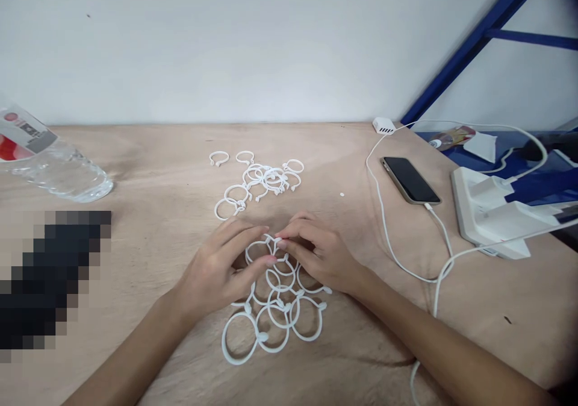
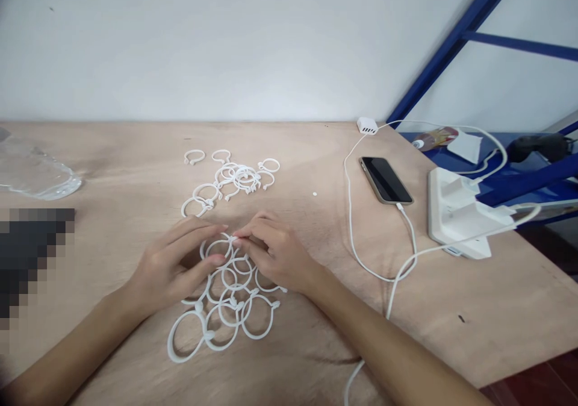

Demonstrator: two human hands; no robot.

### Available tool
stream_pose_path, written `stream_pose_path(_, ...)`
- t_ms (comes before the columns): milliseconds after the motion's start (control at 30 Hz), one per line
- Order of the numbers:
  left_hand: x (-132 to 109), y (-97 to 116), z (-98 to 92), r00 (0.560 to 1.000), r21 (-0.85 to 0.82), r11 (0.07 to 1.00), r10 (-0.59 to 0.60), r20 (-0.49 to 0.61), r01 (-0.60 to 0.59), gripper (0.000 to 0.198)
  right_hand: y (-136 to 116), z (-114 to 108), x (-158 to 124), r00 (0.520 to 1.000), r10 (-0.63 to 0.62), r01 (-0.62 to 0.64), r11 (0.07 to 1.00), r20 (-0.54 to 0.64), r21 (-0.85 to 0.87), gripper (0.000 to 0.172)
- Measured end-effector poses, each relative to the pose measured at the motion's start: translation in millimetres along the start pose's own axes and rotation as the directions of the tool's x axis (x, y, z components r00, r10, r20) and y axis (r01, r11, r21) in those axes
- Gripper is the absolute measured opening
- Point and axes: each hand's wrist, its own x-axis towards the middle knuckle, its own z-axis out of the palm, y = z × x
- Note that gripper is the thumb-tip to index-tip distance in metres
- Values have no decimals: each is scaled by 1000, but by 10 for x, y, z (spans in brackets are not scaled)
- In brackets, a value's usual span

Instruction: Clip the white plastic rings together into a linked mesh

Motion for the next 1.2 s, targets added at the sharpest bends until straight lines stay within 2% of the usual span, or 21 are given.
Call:
stream_pose_path(100, -7, -98, -109, 985, 105, 982, -145, -96, 154, 20, -18, -12, 12, 1000, 21, -21, 1000, 0, 5, 5)
stream_pose_path(167, -17, -198, -175, 946, 238, 923, -257, -198, 301, 18, -32, -19, 19, 999, -3, 2, 1000, 37, 13, 7)
stream_pose_path(267, -33, -336, -211, 896, 370, 817, -396, -199, 443, 31, -50, -27, 23, 996, -28, 27, 1000, 81, 11, 13)
stream_pose_path(333, -43, -395, -195, 898, 399, 806, -416, -143, 437, 37, -51, -27, 23, 998, -10, 9, 1000, 68, 5, 15)
stream_pose_path(467, -46, -426, -168, 931, 369, 858, -356, -73, 357, 24, -35, -19, 23, 999, 10, -10, 1000, 35, 2, 11)
stream_pose_path(600, -14, -364, -213, 904, 275, 864, -423, -62, 422, 26, -30, -9, 30, 1000, 17, -17, 1000, 11, -2, 10)
stream_pose_path(700, 2, -319, -230, 894, 232, 865, -444, -56, 444, 19, -38, -7, 36, 1000, 21, -21, 1000, 9, -11, 10)
stream_pose_path(833, -13, -308, -206, 942, 179, 925, -336, -23, 334, 16, -37, 1, 47, 999, 36, -35, 998, 10, -54, 9)
stream_pose_path(933, -18, -310, -197, 957, 165, 946, -287, 27, 279, 14, -25, 17, 47, 999, 51, -50, 994, 15, -93, 10)
stream_pose_path(1067, -20, -318, -202, 958, 178, 947, -281, 57, 267, 24, -16, 39, 42, 997, 71, -68, 991, 16, -118, 11)
stream_pose_path(1200, -65, -344, -197, 968, 154, 957, -249, 15, 244, 38, -28, 46, 66, 990, 143, -141, 984, 11, -113, 10)
